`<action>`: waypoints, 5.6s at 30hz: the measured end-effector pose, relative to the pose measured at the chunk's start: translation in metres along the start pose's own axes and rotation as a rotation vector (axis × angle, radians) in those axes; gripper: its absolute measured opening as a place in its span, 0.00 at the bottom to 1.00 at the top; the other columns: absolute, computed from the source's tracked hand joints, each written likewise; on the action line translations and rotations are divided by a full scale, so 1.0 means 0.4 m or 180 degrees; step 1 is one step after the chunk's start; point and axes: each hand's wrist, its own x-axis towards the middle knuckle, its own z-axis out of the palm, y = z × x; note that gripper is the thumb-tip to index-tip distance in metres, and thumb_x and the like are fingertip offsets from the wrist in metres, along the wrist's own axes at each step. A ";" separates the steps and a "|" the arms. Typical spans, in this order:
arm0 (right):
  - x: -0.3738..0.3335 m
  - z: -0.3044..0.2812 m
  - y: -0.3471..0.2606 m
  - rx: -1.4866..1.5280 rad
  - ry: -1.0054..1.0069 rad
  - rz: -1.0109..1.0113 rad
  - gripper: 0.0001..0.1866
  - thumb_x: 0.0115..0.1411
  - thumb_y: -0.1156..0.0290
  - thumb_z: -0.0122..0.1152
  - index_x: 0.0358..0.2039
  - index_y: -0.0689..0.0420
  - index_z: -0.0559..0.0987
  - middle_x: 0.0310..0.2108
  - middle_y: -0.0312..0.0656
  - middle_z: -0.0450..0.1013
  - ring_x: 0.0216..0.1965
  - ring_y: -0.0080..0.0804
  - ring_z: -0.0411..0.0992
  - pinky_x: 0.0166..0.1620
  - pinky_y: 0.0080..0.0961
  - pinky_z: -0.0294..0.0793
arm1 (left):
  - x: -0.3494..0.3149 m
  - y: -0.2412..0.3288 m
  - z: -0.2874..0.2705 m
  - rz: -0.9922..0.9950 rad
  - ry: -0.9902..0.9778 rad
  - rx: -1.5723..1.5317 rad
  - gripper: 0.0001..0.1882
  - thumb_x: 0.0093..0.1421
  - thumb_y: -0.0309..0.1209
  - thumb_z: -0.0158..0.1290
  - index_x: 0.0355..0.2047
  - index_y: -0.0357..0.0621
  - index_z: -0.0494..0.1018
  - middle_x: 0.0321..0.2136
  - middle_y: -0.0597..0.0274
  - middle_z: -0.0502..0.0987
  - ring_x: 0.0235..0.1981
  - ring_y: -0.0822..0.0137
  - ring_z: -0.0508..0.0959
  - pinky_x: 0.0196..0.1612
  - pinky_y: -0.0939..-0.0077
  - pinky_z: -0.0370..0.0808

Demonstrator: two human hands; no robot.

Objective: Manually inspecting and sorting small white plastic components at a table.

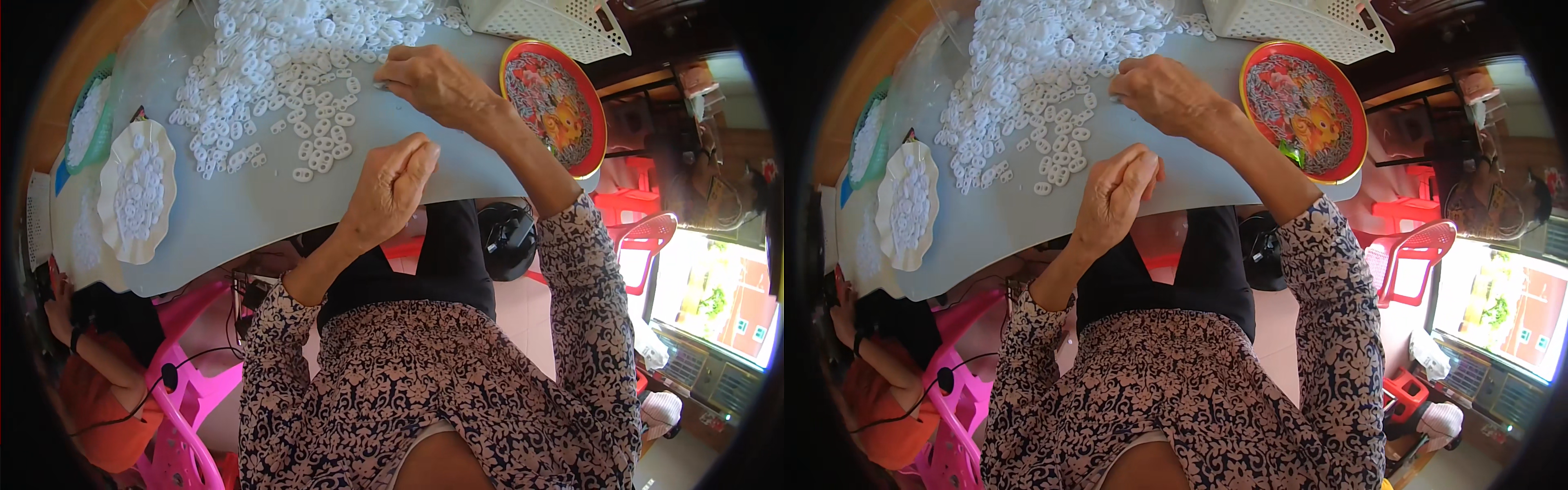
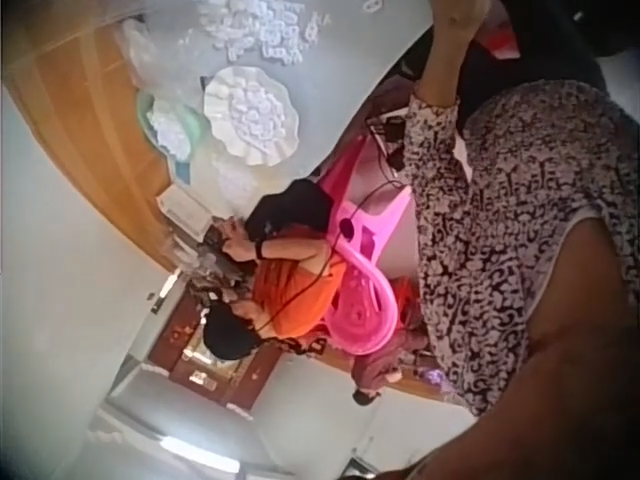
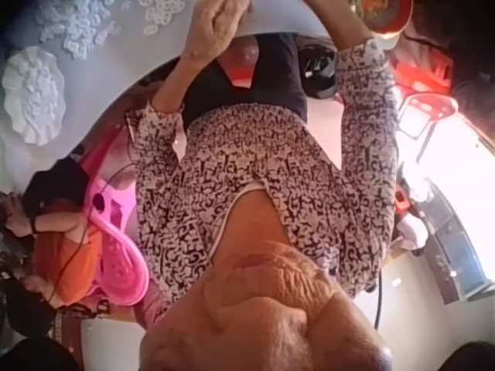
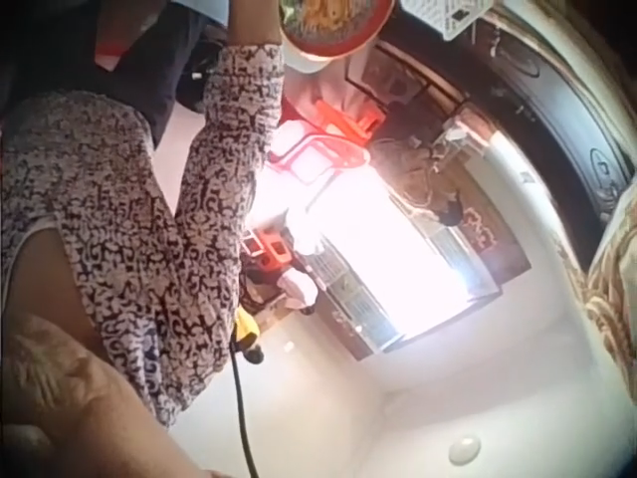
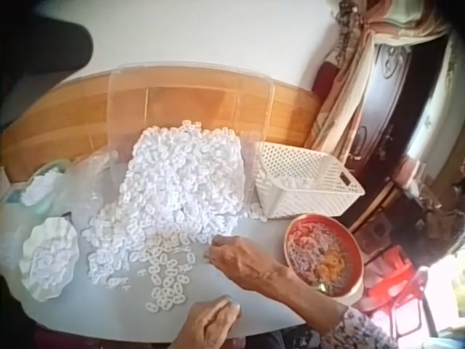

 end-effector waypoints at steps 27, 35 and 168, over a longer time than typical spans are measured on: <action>-0.195 -0.028 -0.110 0.2590 0.1084 0.1306 0.09 0.57 0.77 0.57 0.39 0.62 0.78 0.35 0.38 0.75 0.37 0.20 0.72 0.42 0.17 0.73 | 0.048 -0.073 -0.003 -0.0450 -0.0050 -0.2323 0.13 0.64 0.33 0.45 0.32 0.35 0.72 0.24 0.62 0.72 0.30 0.69 0.72 0.36 0.75 0.70; -0.190 -0.034 -0.138 0.2077 0.1359 0.1772 0.08 0.53 0.72 0.63 0.34 0.60 0.80 0.23 0.38 0.76 0.26 0.19 0.73 0.31 0.18 0.73 | 0.035 -0.045 0.032 -0.0172 0.0495 -0.1536 0.12 0.62 0.33 0.49 0.33 0.35 0.74 0.26 0.63 0.75 0.28 0.75 0.72 0.35 0.81 0.68; -0.222 0.034 -0.159 0.3837 0.2267 0.1866 0.06 0.57 0.76 0.59 0.36 0.61 0.76 0.29 0.33 0.74 0.32 0.16 0.70 0.38 0.15 0.72 | 0.025 -0.037 0.025 0.0074 0.0203 -0.0062 0.10 0.62 0.30 0.47 0.29 0.34 0.70 0.22 0.68 0.72 0.23 0.80 0.70 0.28 0.86 0.66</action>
